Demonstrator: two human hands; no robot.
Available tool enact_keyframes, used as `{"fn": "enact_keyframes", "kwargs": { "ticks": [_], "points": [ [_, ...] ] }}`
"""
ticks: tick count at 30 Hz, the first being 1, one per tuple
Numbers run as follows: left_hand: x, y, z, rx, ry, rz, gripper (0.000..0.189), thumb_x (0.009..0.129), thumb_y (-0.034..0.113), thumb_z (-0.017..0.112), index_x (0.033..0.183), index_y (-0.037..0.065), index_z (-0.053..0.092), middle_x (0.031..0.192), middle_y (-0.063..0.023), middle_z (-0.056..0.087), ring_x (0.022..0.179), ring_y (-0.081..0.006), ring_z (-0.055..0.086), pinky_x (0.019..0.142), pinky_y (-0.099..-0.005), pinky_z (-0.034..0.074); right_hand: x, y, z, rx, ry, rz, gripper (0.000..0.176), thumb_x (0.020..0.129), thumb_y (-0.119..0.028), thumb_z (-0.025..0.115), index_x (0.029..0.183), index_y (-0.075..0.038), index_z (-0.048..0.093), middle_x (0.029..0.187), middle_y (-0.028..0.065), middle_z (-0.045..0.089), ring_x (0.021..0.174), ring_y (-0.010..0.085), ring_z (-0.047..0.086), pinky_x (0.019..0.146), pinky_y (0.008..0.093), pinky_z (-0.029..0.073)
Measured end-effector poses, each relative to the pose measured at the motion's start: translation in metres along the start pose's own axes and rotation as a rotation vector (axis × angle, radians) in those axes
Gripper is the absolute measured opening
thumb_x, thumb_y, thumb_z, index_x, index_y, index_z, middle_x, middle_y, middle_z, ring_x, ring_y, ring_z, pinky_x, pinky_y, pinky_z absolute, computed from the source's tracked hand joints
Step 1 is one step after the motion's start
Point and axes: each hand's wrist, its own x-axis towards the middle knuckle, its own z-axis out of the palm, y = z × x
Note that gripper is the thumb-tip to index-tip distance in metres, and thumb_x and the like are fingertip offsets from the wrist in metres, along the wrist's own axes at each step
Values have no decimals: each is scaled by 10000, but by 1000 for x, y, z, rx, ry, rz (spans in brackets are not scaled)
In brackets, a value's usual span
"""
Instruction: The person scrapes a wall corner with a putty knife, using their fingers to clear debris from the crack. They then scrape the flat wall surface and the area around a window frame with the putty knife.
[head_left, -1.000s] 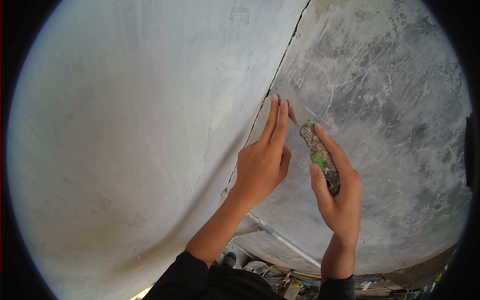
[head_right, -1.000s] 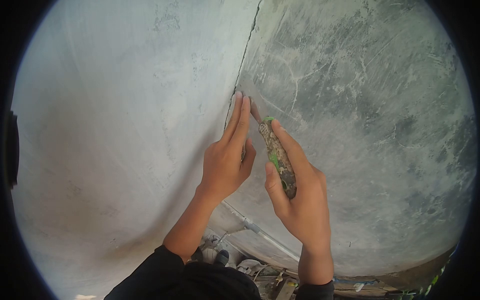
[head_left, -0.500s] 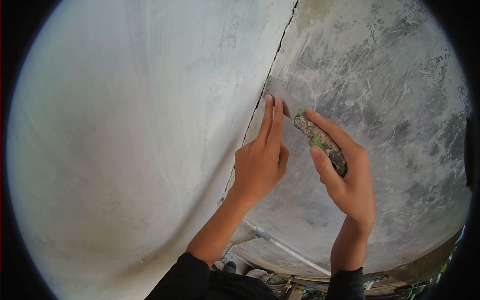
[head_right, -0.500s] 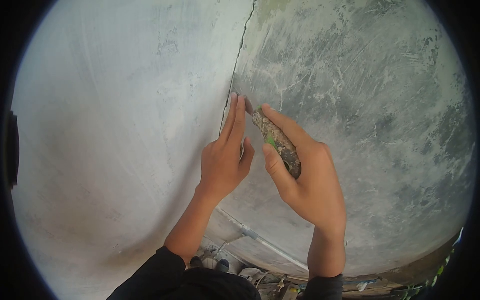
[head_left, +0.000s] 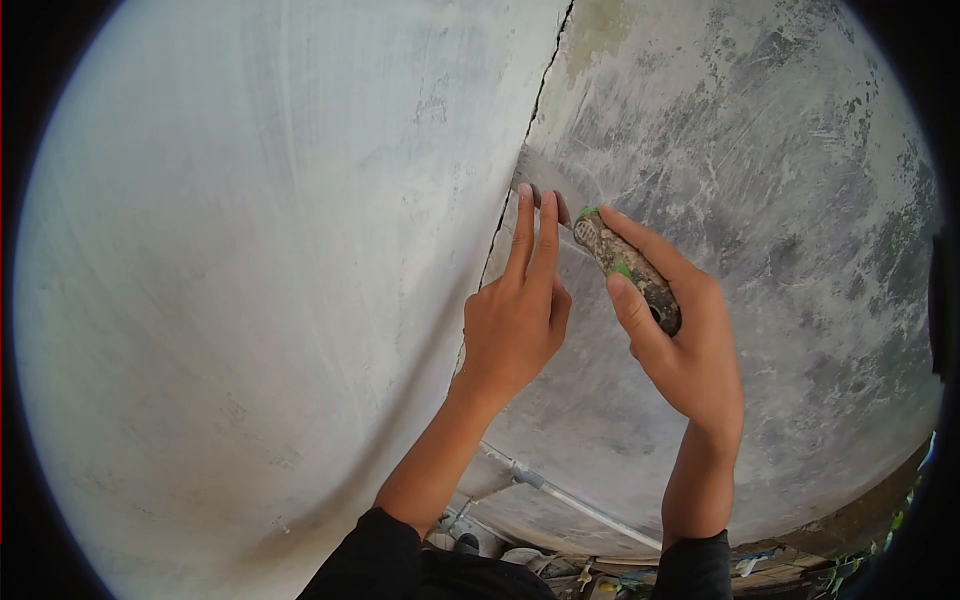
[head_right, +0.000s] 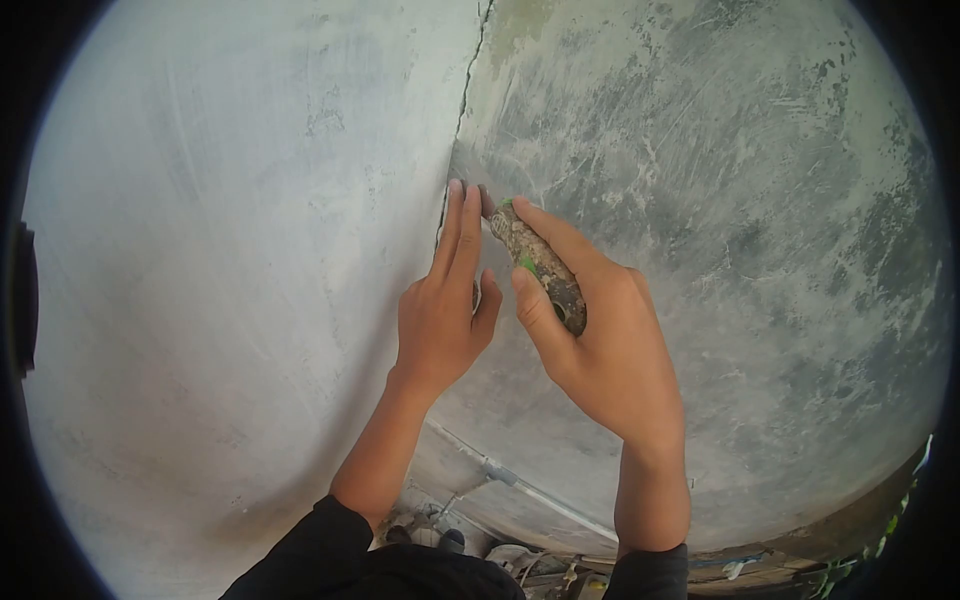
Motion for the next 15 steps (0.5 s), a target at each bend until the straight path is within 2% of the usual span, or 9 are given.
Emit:
{"fn": "enact_keyframes", "kwargs": {
  "ticks": [2, 6, 9, 12, 15],
  "points": [
    [-2, 3, 0, -6, -43, 16, 869, 838, -17, 610, 1624, 75, 253, 1623, -255, 338, 590, -212, 674, 473, -291, 498, -2, -8, -7, -21, -19, 52, 420, 975, -132, 644, 1359, 32, 600, 928, 204, 732, 732, 165, 666, 701, 325, 522],
    [4, 4, -1, -22, -11, 13, 877, 837, -17, 611, 1629, 85, 248, 1627, -251, 334, 594, -206, 669, 473, -285, 490, 3, 2, -4, -27, 61, -105, 412, 970, -126, 646, 1347, 34, 608, 851, 191, 718, 671, 149, 655, 646, 317, 512],
    [4, 10, -4, -14, -83, 9, 858, 860, -30, 590, 1630, 85, 229, 1650, -208, 313, 756, -242, 722, 556, -288, 525, 3, 0, -3, -40, 81, -109, 415, 965, -126, 646, 1344, 38, 609, 829, 197, 715, 658, 160, 664, 641, 319, 514],
    [9, 13, -7, -38, -91, -48, 859, 857, -35, 594, 1628, 88, 237, 1656, -193, 310, 730, -233, 711, 562, -286, 523, 3, 2, -4, -30, 82, -95, 418, 962, -126, 646, 1342, 44, 608, 833, 207, 718, 664, 179, 683, 650, 321, 519],
    [8, 16, -6, -50, -80, 9, 835, 871, -28, 587, 1626, 88, 249, 1660, -185, 306, 674, -220, 689, 568, -292, 525, 6, 4, -4, -37, 138, -165, 418, 954, -129, 645, 1328, 55, 613, 856, 221, 724, 678, 211, 703, 666, 329, 528]
  ]
}}
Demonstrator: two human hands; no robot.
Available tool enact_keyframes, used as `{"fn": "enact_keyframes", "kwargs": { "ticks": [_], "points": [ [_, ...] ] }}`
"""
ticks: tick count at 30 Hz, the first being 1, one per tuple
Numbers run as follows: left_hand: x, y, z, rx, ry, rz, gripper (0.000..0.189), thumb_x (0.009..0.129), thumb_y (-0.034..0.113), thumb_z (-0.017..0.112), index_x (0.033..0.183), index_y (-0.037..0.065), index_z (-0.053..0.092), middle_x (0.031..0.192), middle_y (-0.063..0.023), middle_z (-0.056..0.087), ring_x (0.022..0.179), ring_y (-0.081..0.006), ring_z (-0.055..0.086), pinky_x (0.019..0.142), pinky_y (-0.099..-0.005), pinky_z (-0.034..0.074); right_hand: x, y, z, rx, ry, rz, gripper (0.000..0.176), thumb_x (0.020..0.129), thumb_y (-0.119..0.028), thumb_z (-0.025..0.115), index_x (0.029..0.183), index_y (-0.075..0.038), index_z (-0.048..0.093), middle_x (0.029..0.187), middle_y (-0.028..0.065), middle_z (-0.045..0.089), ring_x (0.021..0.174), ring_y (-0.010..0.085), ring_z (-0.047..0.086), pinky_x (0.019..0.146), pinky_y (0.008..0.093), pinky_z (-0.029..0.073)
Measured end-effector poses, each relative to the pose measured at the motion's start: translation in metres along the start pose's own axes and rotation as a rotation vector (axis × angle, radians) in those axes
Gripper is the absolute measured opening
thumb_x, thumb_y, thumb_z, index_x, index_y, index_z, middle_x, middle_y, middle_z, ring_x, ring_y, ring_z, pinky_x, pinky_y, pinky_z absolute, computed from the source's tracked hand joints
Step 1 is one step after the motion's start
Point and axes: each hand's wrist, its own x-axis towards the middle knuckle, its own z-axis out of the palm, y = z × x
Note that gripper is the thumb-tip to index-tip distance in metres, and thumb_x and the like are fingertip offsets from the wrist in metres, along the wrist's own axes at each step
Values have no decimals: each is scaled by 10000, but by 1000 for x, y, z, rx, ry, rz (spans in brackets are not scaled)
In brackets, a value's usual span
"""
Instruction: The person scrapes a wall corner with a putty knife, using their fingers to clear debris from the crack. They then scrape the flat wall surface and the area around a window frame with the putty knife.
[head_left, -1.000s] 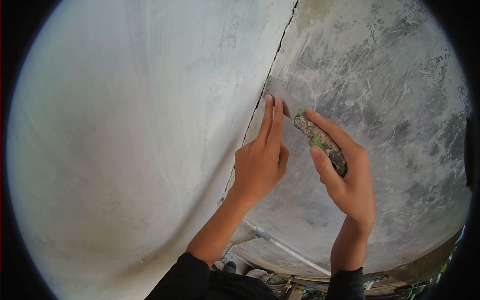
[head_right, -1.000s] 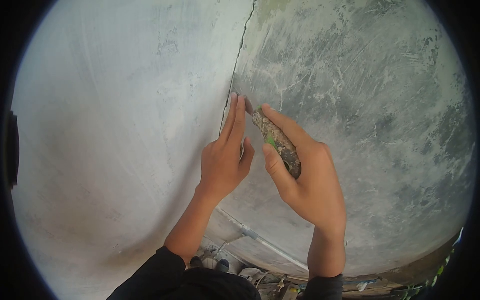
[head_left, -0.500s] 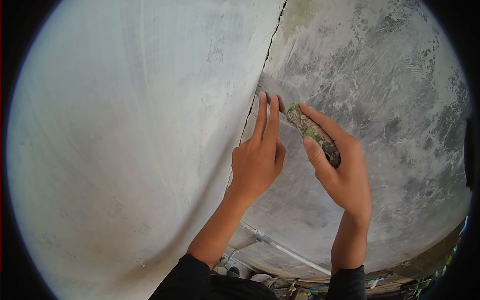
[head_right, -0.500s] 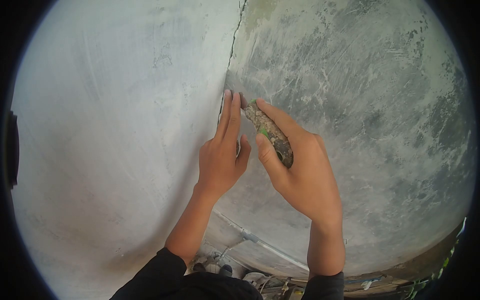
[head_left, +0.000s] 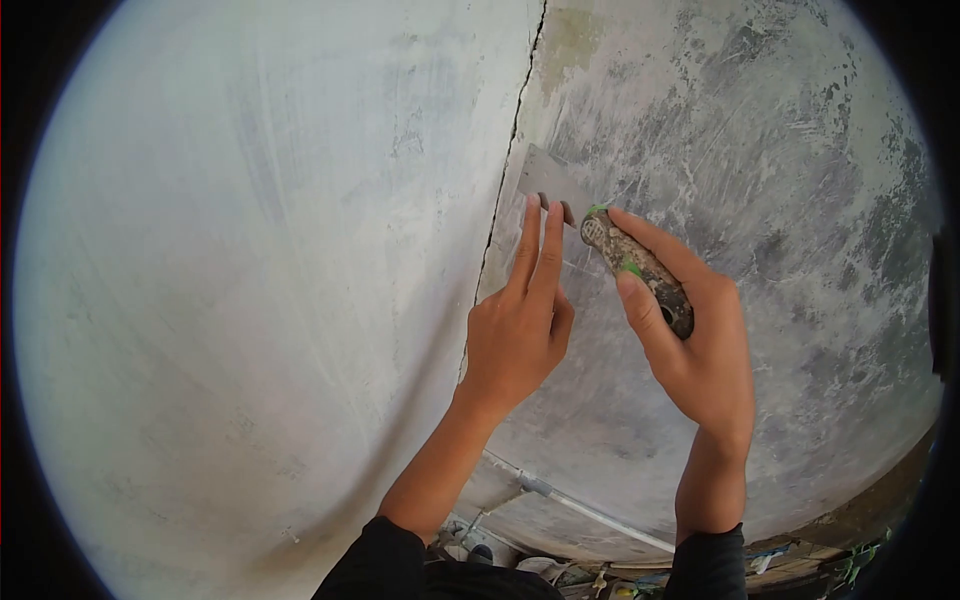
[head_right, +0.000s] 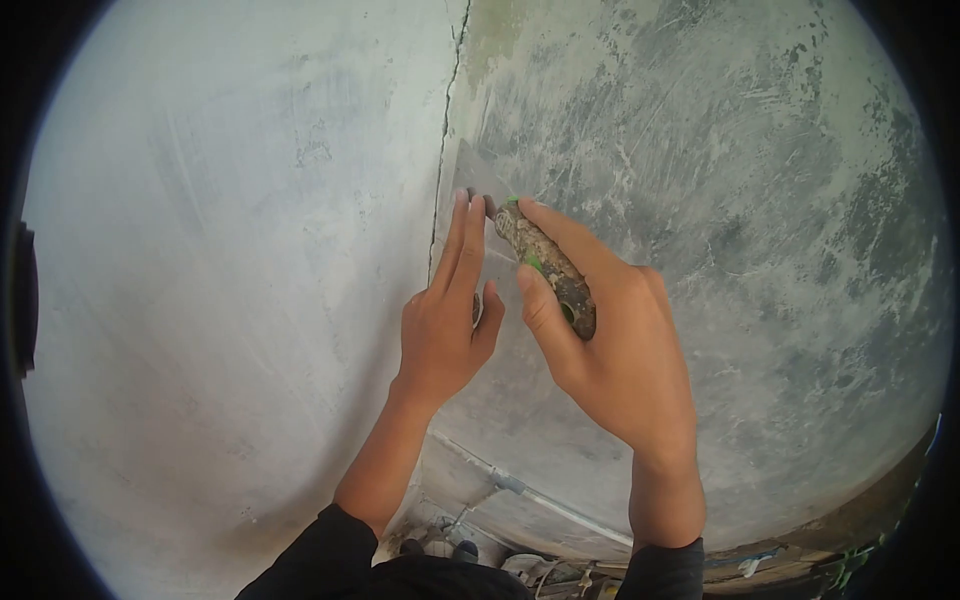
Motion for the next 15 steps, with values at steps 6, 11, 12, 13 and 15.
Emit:
{"fn": "enact_keyframes", "kwargs": {
  "ticks": [6, 11, 12, 13, 15],
  "points": [
    [2, 5, -2, -16, 18, 2, 813, 870, -25, 589, 1616, 92, 286, 1647, -177, 340, 636, -208, 667, 570, -297, 520, 10, 3, -3, 33, 51, -35, 405, 934, -125, 639, 1287, 73, 634, 905, 247, 732, 751, 264, 740, 703, 340, 544],
    [-4, 3, -3, -5, 35, 42, 824, 841, -24, 608, 1604, 89, 318, 1630, -174, 372, 604, -175, 650, 487, -276, 488, 20, -4, -8, 4, 73, -52, 379, 934, -142, 642, 1246, 74, 664, 845, 195, 734, 738, 201, 714, 682, 318, 529],
    [-4, 2, -7, -3, 31, 43, 819, 843, -23, 608, 1602, 89, 322, 1632, -169, 372, 603, -172, 649, 488, -275, 488, 26, -8, -14, 23, 75, -15, 376, 935, -145, 646, 1241, 73, 668, 814, 163, 720, 717, 172, 682, 666, 305, 516],
    [-7, 2, -8, -18, 14, 30, 806, 848, -22, 609, 1598, 87, 332, 1630, -170, 376, 604, -176, 643, 511, -277, 489, 34, -10, -23, 34, 68, 18, 373, 936, -148, 650, 1237, 72, 672, 784, 131, 705, 696, 143, 650, 649, 293, 504],
    [-23, 5, -11, -50, -40, -3, 782, 859, -19, 612, 1590, 85, 353, 1627, -171, 384, 605, -185, 630, 556, -282, 492, 42, -13, -30, 74, 84, 13, 360, 937, -151, 660, 1222, 68, 687, 709, 32, 629, 647, 68, 520, 587, 258, 443]
  ]
}}
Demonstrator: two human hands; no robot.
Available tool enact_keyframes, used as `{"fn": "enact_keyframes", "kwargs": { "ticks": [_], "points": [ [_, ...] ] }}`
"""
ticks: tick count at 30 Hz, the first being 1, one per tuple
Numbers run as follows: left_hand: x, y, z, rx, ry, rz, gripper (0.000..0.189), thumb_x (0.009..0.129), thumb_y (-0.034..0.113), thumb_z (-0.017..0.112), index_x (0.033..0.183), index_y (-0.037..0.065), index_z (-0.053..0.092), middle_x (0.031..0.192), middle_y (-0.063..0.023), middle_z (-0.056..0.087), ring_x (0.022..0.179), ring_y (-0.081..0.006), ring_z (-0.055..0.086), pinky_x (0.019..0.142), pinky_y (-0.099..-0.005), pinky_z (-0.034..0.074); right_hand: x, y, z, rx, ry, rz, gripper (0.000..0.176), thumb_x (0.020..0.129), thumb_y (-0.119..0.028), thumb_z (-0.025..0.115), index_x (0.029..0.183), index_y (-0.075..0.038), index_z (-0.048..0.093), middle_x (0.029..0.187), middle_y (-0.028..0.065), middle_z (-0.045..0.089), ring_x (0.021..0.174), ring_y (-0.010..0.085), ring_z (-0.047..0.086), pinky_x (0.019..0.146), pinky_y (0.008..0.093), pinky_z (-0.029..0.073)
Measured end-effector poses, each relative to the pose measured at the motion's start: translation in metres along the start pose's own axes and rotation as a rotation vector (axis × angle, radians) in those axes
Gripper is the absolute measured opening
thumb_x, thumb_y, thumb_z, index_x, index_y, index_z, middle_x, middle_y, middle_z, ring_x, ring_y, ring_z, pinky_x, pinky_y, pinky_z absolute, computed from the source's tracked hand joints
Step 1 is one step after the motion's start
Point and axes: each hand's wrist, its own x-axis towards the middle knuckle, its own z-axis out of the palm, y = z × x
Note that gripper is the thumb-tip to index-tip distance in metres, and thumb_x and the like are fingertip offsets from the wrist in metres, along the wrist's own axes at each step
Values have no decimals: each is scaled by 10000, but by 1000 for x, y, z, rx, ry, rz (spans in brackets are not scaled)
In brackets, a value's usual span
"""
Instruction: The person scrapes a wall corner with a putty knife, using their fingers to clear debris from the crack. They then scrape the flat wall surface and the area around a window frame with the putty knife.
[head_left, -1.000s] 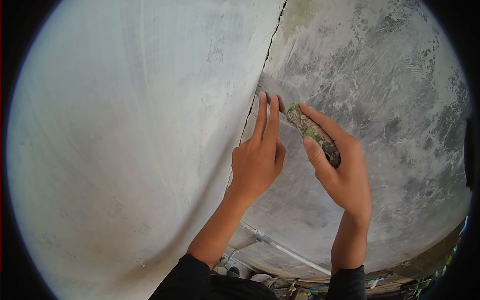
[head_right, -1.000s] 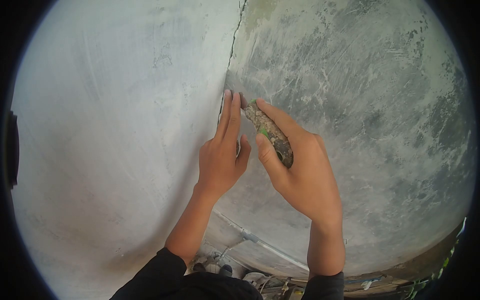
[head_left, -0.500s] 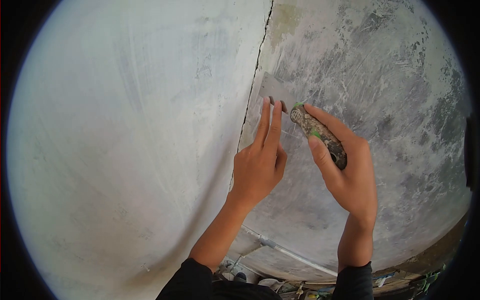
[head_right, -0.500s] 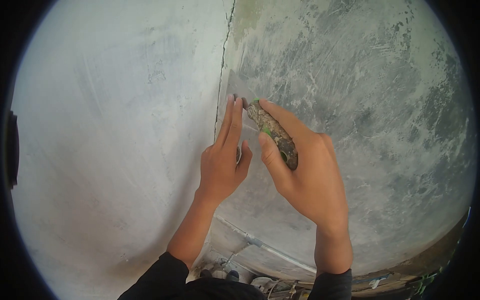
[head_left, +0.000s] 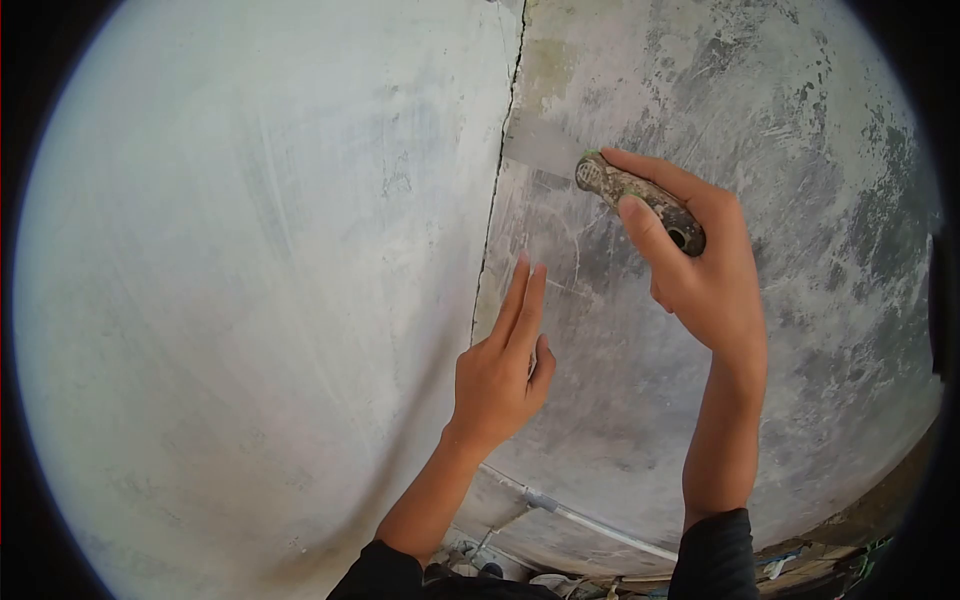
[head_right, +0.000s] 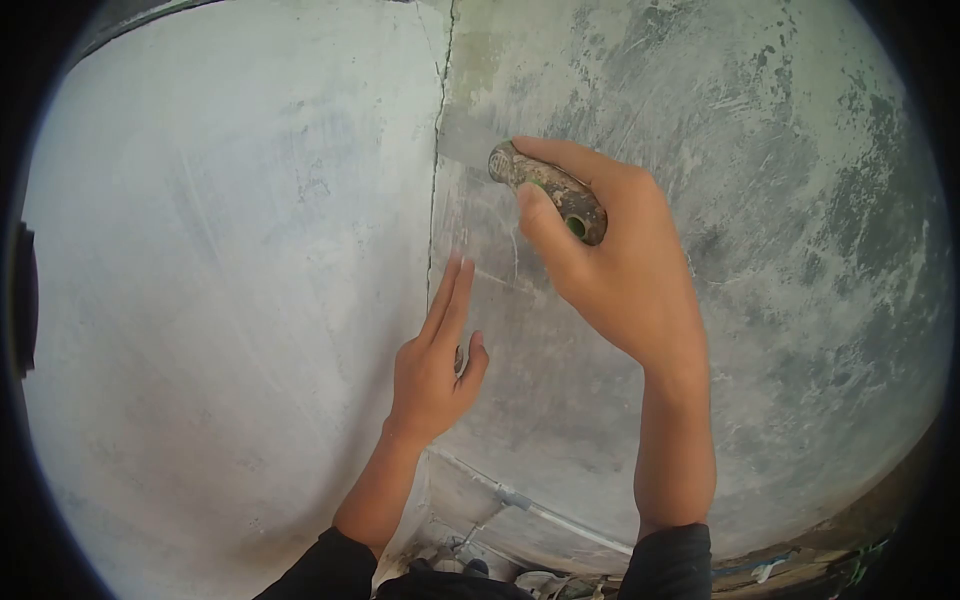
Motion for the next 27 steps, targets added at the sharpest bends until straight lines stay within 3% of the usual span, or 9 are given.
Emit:
{"fn": "enact_keyframes", "kwargs": {
  "ticks": [3, 10, 13, 17, 20, 23, 27],
  "points": [
    [-31, 0, 1, -36, -112, 18, 765, 855, -7, 629, 1574, 72, 381, 1616, -167, 405, 600, -182, 629, 553, -279, 490, 3, -11, -22, -133, -90, 26, 344, 941, -142, 655, 1212, 65, 695, 711, 41, 635, 641, 75, 532, 583, 259, 442],
    [-105, -14, -7, -20, -343, -54, 709, 863, 33, 654, 1538, 54, 440, 1593, -163, 442, 581, -175, 628, 549, -285, 494, 11, -5, -23, -161, -38, -75, 359, 936, -183, 650, 1202, 52, 711, 697, 44, 633, 607, 73, 539, 548, 277, 444],
    [-126, -22, -11, -2, -372, -107, 710, 869, 41, 647, 1546, 69, 432, 1596, -138, 445, 588, -168, 640, 542, -284, 502, 15, -9, -19, -110, -75, 82, 364, 940, -188, 644, 1213, 45, 710, 679, 43, 628, 560, 75, 535, 515, 280, 439],
    [-147, -21, -8, 9, -428, -119, 708, 885, 59, 630, 1559, 89, 415, 1608, -97, 437, 600, -166, 653, 528, -284, 513, 12, -11, -16, -87, -73, 8, 389, 954, -198, 635, 1242, 58, 688, 621, 18, 597, 446, 79, 501, 420, 263, 405],
    [-159, -23, -12, 18, -444, -120, 694, 891, 68, 628, 1554, 94, 424, 1610, -94, 433, 613, -167, 661, 537, -284, 520, 9, -20, -38, -74, -32, 41, 395, 958, -215, 634, 1242, 53, 694, 607, 5, 576, 422, 73, 488, 398, 261, 394],
    [-164, -22, -9, 1, -469, -146, 681, 898, 77, 626, 1551, 97, 431, 1608, -96, 436, 617, -170, 665, 543, -284, 525, 29, -4, -19, 51, 28, 1, 398, 961, -229, 634, 1244, 44, 699, 596, -4, 562, 400, 69, 474, 367, 251, 373],
    [-166, -19, -14, 13, -530, -156, 665, 911, 89, 620, 1550, 99, 436, 1610, -98, 433, 620, -170, 667, 549, -284, 529, 36, -18, -48, -102, -55, 10, 393, 947, -226, 630, 1210, 54, 714, 584, -11, 528, 399, 73, 478, 369, 256, 382]
  ]
}}
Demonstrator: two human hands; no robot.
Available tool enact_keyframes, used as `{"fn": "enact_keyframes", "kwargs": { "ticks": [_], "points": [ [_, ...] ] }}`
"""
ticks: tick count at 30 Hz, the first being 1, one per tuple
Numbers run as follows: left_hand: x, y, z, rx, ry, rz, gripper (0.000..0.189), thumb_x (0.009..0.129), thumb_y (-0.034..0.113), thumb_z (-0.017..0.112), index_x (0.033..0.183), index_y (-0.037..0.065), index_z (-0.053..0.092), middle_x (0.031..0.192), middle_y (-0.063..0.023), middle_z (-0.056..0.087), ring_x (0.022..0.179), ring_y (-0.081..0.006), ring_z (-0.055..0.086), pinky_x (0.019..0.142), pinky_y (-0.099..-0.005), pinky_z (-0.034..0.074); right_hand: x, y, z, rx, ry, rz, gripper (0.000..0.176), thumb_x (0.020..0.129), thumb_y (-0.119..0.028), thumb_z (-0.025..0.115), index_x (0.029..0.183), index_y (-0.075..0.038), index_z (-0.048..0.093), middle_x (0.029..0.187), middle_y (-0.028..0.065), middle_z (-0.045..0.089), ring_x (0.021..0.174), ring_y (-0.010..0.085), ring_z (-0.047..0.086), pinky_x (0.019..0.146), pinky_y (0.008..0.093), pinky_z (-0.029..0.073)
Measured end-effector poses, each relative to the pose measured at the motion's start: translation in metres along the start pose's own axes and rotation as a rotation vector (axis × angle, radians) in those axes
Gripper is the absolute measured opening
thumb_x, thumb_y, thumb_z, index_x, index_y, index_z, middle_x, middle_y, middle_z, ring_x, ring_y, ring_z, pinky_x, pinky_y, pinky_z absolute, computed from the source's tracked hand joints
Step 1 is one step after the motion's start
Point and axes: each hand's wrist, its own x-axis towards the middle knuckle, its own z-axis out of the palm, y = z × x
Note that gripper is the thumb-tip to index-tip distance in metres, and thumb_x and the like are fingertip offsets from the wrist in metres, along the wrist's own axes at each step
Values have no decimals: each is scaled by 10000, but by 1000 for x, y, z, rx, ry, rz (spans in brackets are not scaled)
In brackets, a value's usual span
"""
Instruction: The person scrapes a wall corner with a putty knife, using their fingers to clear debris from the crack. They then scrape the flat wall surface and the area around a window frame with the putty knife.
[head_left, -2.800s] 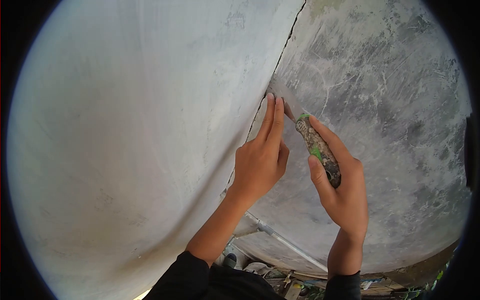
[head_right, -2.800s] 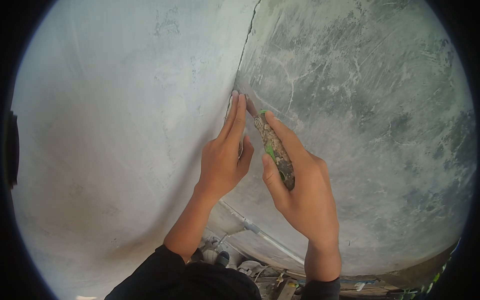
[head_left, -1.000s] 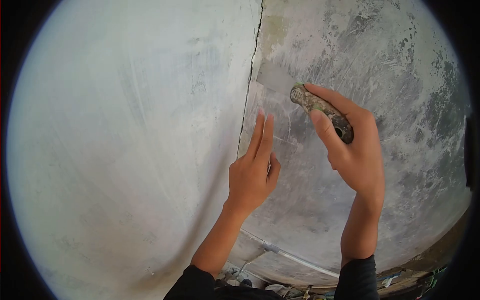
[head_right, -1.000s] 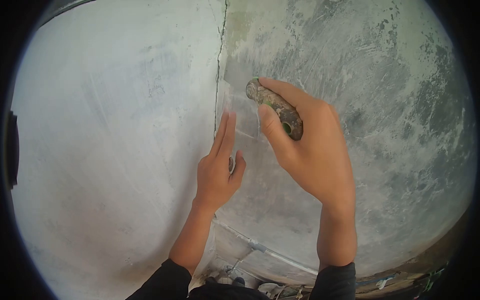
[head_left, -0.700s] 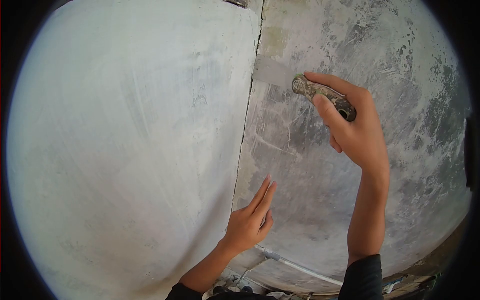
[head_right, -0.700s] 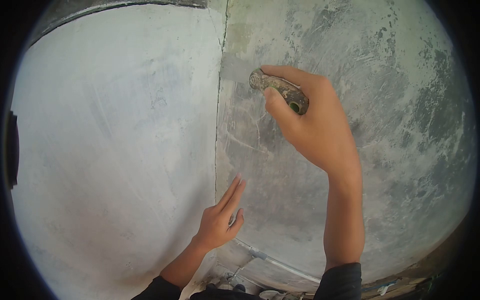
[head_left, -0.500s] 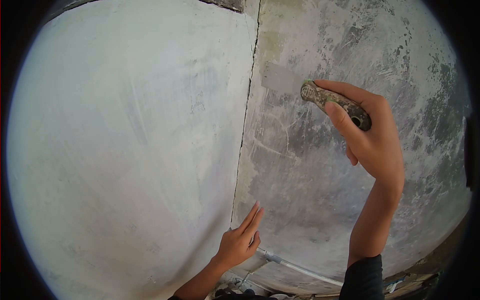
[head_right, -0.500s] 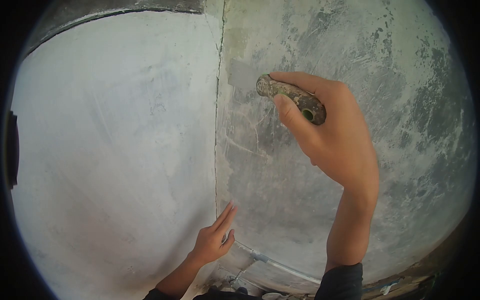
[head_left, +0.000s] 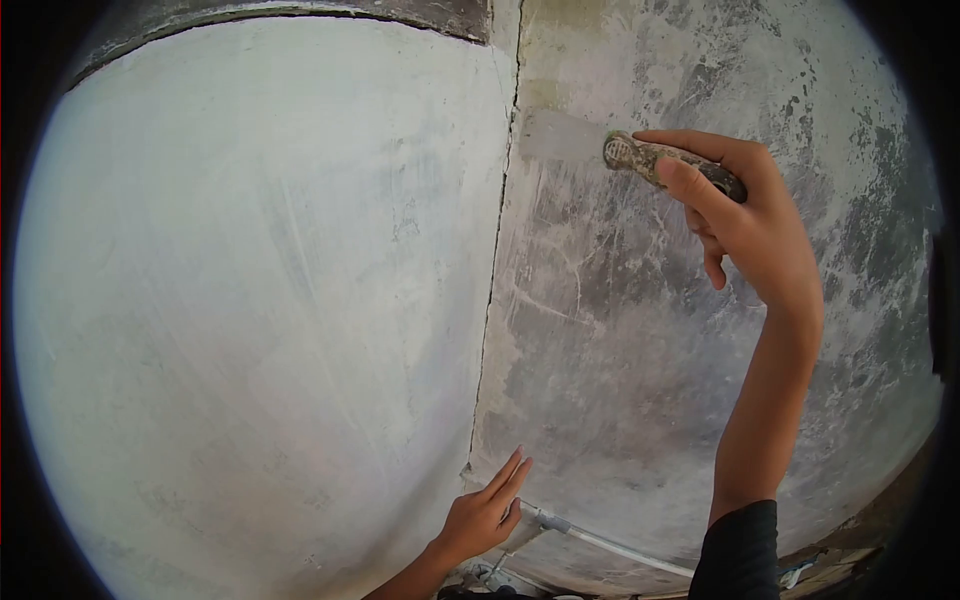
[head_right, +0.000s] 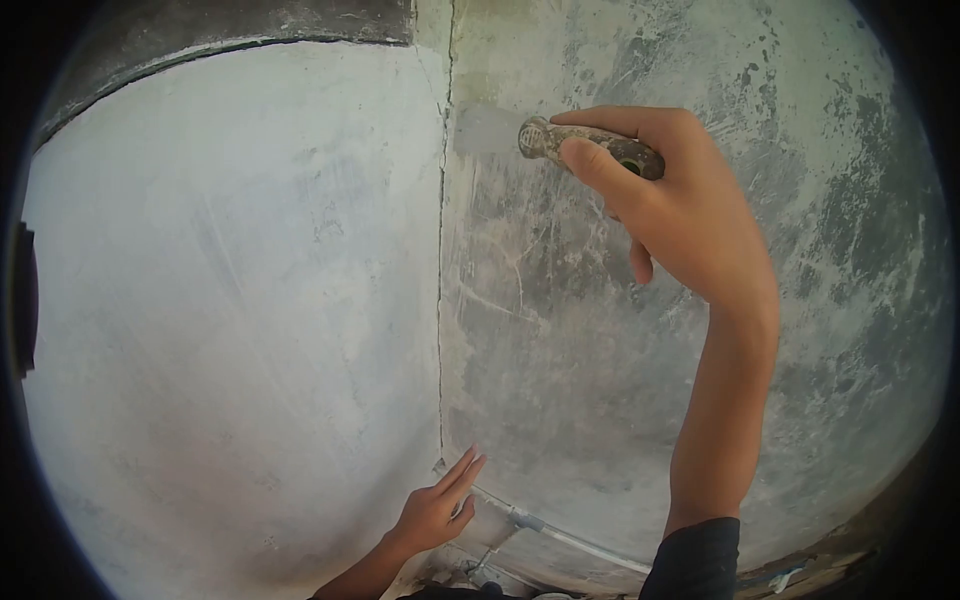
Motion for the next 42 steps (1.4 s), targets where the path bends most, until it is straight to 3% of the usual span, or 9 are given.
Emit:
{"fn": "enact_keyframes", "kwargs": {
  "ticks": [10, 13, 16, 22, 26, 29, 34, 38, 42],
  "points": [
    [-10, -3, 3, -98, -27, -57, 636, 918, 110, 628, 1533, 125, 467, 1618, -62, 427, 601, -167, 646, 562, -284, 521, -8, -6, 0, -21, 127, 38, 427, 955, -305, 654, 1199, 38, 724, 577, -8, 524, 372, 84, 459, 353, 269, 352],
    [-14, -6, -1, -119, -40, -123, 620, 908, 110, 645, 1510, 115, 497, 1608, -67, 442, 592, -173, 622, 581, -285, 510, -22, -12, 5, 78, 205, -5, 406, 993, -281, 651, 1232, 43, 703, 610, -2, 562, 417, 80, 491, 393, 257, 367],
    [-21, -10, 0, -136, -48, -158, 626, 912, 117, 640, 1519, 130, 487, 1611, -63, 438, 590, -175, 630, 577, -288, 515, -13, 16, 53, 82, 419, -214, 383, 1017, -225, 643, 1289, 44, 660, 663, 46, 617, 480, 83, 537, 442, 251, 395],
    [-38, -15, -1, -165, -75, -239, 633, 913, 123, 636, 1525, 144, 478, 1620, -54, 425, 588, -174, 641, 572, -290, 522, -53, 49, 133, -34, 343, -269, 524, 974, -109, 656, 1459, 11, 497, 771, 172, 709, 522, 210, 654, 504, 338, 493],
    [-56, -22, -3, -181, -76, -302, 621, 914, 131, 640, 1516, 142, 487, 1624, -49, 419, 577, -163, 630, 581, -293, 524, -116, 49, 129, -88, 40, -53, 566, 939, -78, 681, 1463, 15, 488, 929, 217, 745, 563, 248, 698, 516, 346, 523],
    [-64, -24, -6, -195, -82, -334, 605, 922, 158, 647, 1509, 153, 499, 1614, -63, 433, 580, -167, 624, 615, -296, 526, -137, 44, 102, -175, -158, -42, 598, 929, -74, 690, 1473, 29, 466, 991, 220, 748, 565, 279, 701, 525, 345, 532],
    [-64, -22, -3, -185, -98, -306, 603, 926, 154, 641, 1511, 156, 495, 1625, -36, 418, 575, -164, 627, 600, -291, 526, -81, 25, 96, -69, 298, -300, 533, 966, -96, 653, 1460, 1, 477, 784, 185, 719, 530, 314, 677, 518, 368, 526],
    [-54, -12, 0, -221, -113, -277, 601, 931, 156, 636, 1514, 164, 491, 1626, -31, 418, 579, -157, 628, 605, -291, 529, -46, 19, 116, -140, 276, -194, 524, 989, -104, 627, 1463, 8, 432, 661, 145, 669, 503, 311, 655, 491, 382, 506],
    [-57, -11, -4, -266, -83, -303, 580, 931, 157, 643, 1497, 159, 516, 1599, -35, 459, 576, -159, 619, 614, -287, 529, -95, 45, 151, -250, 151, -148, 610, 949, -108, 662, 1490, -25, 392, 625, 136, 647, 453, 287, 626, 446, 376, 469]
  ]
}}
